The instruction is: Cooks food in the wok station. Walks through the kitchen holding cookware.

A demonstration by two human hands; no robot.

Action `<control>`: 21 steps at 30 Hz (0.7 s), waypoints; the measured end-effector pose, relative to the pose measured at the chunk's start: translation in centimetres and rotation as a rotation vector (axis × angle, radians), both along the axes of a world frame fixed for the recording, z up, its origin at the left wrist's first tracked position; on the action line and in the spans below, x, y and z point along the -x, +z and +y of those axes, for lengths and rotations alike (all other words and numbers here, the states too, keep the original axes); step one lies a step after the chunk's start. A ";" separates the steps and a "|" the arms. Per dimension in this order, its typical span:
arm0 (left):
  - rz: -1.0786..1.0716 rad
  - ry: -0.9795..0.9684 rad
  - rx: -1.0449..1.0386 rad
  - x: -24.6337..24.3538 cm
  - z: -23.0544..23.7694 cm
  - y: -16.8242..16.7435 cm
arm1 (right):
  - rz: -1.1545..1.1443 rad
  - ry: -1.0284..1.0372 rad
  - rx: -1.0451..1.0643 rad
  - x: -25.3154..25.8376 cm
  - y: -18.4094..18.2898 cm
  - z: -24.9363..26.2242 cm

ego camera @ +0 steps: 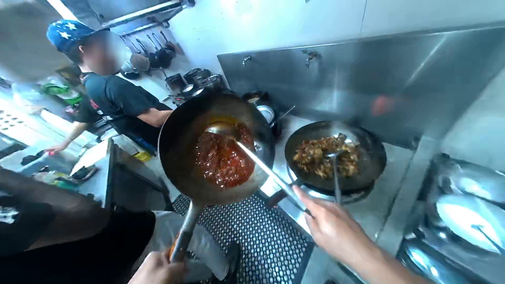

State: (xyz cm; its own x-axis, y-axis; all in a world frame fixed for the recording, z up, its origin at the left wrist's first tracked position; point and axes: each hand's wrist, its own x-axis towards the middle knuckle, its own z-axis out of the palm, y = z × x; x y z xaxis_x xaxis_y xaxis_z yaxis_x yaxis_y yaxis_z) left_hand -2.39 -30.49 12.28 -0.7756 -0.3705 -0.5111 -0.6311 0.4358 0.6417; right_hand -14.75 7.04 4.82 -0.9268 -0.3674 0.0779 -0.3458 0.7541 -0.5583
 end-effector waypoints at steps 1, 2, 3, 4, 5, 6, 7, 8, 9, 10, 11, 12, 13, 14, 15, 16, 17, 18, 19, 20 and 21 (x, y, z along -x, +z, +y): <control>0.010 -0.014 -0.002 1.9 0.9 -0.6 | 0.068 -0.041 -0.022 1.5 0.2 1.5; 0.010 -0.026 -0.008 3.8 1.9 -1.2 | 0.094 -0.083 -0.060 3.0 0.6 2.9; 0.006 -0.044 -0.024 5.6 2.8 -1.7 | 0.105 -0.129 -0.115 4.3 1.1 4.3; -0.001 -0.068 -0.048 7.4 3.7 -2.3 | 0.119 -0.171 -0.171 5.6 1.4 5.6; -0.011 -0.096 -0.069 9.2 4.5 -2.9 | 0.140 -0.210 -0.222 6.8 1.5 6.8; -0.019 -0.128 -0.086 11.1 5.2 -3.7 | 0.143 -0.237 -0.263 7.9 1.6 7.9; -0.026 -0.161 -0.102 12.9 5.9 -4.5 | 0.114 -0.262 -0.305 8.9 1.7 8.8; -0.031 -0.190 -0.112 14.6 6.6 -5.3 | 0.084 -0.288 -0.343 9.8 1.7 9.6; -0.036 -0.221 -0.115 16.3 7.3 -6.1 | 0.054 -0.313 -0.374 10.6 1.7 10.2; -0.035 -0.247 -0.120 18.0 8.0 -6.9 | 0.022 -0.340 -0.401 11.2 1.8 10.6; -0.035 -0.274 -0.128 19.7 8.7 -7.8 | 0.002 -0.368 -0.427 11.7 1.8 11.1; -0.036 -0.302 -0.132 21.3 9.3 -8.7 | -0.010 -0.396 -0.451 12.1 1.6 11.5; -0.035 -0.328 -0.127 22.9 9.7 -9.7 | -0.024 -0.419 -0.480 12.4 1.5 11.8; -0.036 -0.361 -0.113 24.4 10.0 -10.7 | -0.033 -0.441 -0.509 12.8 1.3 12.1; -0.035 -0.395 -0.090 26.0 10.1 -11.7 | -0.045 -0.466 -0.533 13.0 1.0 12.4; -0.031 -0.435 -0.057 27.7 10.0 -12.6 | -0.056 -0.492 -0.548 13.2 0.7 12.6; -0.024 -0.486 -0.009 29.4 9.9 -13.3 | -0.061 -0.520 -0.560 13.3 0.4 12.7; -0.025 -0.543 0.048 31.0 9.8 -13.7 | -0.064 -0.544 -0.566 13.3 0.2 12.9; -0.034 -0.594 0.107 32.5 9.7 -14.0 | -0.073 -0.567 -0.571 13.5 0.0 12.9; -0.040 -0.634 0.153 33.9 9.7 -13.9 | -0.076 -0.588 -0.579 13.7 -0.2 12.9; -0.033 -0.668 0.187 35.1 9.7 -13.9 | -0.076 -0.609 -0.584 13.9 -0.4 12.8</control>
